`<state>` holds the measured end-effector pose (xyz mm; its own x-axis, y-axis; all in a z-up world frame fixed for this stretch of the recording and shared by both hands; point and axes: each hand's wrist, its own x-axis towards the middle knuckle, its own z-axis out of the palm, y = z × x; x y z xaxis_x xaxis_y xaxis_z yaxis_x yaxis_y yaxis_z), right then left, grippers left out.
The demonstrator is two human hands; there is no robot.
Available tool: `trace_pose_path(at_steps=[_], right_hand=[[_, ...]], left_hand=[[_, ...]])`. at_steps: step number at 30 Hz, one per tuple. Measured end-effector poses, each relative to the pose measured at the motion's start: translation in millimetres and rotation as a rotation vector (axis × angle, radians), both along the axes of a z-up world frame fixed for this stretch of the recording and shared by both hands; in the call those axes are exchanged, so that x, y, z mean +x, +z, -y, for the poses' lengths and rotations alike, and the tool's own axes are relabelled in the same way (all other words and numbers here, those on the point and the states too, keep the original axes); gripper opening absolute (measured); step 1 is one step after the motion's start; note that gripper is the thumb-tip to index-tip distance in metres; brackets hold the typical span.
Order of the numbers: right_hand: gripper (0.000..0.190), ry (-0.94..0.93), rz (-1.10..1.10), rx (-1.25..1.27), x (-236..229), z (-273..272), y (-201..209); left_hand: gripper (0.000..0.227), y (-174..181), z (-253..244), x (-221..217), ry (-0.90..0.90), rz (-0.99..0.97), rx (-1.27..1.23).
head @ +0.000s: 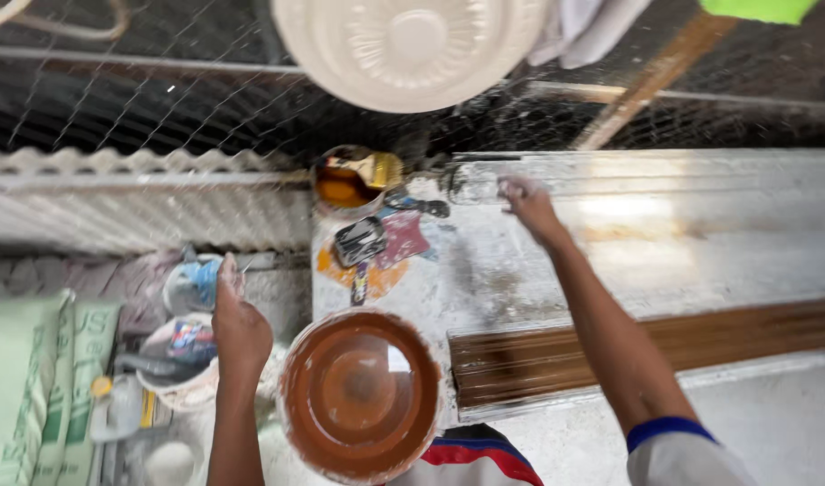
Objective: The person pulls and separates white fibrous strands from a metal bucket, then places them into a pink plastic bag. Afterward, they use a small rectangular block to rub and clean a dusty concrete ledge, followed by using a brush to sweep the same area.
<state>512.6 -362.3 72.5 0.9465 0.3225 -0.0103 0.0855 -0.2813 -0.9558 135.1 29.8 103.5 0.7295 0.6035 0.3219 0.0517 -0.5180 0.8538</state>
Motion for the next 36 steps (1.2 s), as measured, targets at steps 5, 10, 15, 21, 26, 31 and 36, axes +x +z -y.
trace_pose_path(at_steps=[5, 10, 15, 21, 26, 31, 36], right_hand=[[0.059, -0.201, 0.209, 0.165, 77.6, 34.5, 121.1], [0.1, -0.27, 0.19, 0.102, 144.1, 22.7, 197.5], [0.052, 0.008, 0.276, 0.352, 169.4, 19.7, 224.2], [0.04, 0.166, 0.54, 0.324, 91.2, 120.9, 197.9], [0.045, 0.277, 0.44, 0.296, 27.7, 183.0, 200.7], [0.047, 0.244, 0.334, 0.295, 8.5, 199.4, 182.6], [0.048, 0.074, 0.31, -0.029, 48.1, 217.6, 194.3]], left_hand=[[0.067, 74.2, 62.6, 76.0, -0.285, 0.03, 0.078], [0.07, 121.9, 169.0, 154.9, -0.536, -0.125, 0.011], [0.077, 127.5, 266.2, 243.7, -0.636, -0.015, -0.096], [0.084, 123.4, 332.5, 345.8, -0.547, 0.222, -0.805], [0.083, 137.8, 388.3, 410.7, -0.7, 0.367, -1.301], [0.056, 151.8, 427.8, 419.3, -0.728, 0.39, -0.992], [0.046, 165.4, 432.0, 373.9, -0.308, 0.374, -0.329]])
